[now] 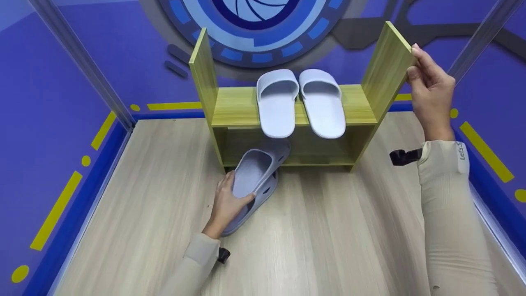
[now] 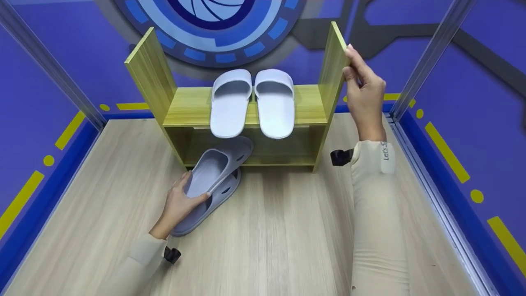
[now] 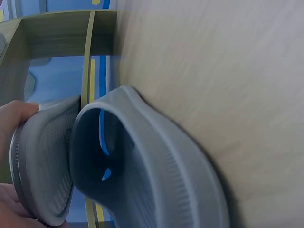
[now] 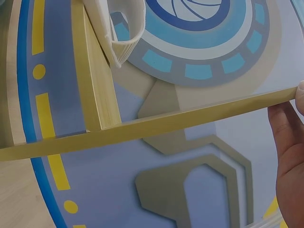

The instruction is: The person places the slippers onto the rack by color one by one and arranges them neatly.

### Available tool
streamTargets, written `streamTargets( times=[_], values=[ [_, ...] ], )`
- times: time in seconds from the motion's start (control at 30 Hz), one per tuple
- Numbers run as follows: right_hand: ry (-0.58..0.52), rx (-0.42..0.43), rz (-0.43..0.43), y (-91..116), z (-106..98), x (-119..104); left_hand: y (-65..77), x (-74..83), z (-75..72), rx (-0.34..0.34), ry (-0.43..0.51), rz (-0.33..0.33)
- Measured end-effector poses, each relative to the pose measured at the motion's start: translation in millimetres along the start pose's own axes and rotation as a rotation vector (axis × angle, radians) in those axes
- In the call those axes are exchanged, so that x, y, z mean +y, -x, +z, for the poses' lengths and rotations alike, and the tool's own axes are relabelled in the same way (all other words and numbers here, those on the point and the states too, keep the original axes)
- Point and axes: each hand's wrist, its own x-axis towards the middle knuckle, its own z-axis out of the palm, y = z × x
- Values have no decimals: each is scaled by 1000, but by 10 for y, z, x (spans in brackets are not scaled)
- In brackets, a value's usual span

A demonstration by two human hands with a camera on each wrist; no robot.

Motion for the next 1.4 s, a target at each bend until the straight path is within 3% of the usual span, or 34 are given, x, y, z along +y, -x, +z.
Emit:
streamTargets(
  times=[0.33, 0.57, 0.87, 1.4],
  values=[
    [18, 4, -23, -12, -9, -16, -6, 10, 77, -27, 38, 10],
    [37, 2, -32, 4, -6, -10, 17, -94, -12, -46, 89, 70],
    [32, 5, -33, 8, -7, 5, 50, -169, -125, -127, 87, 127],
    [18, 8, -15, 14, -3, 7, 87, -21, 86, -39, 106, 72]
  ],
)
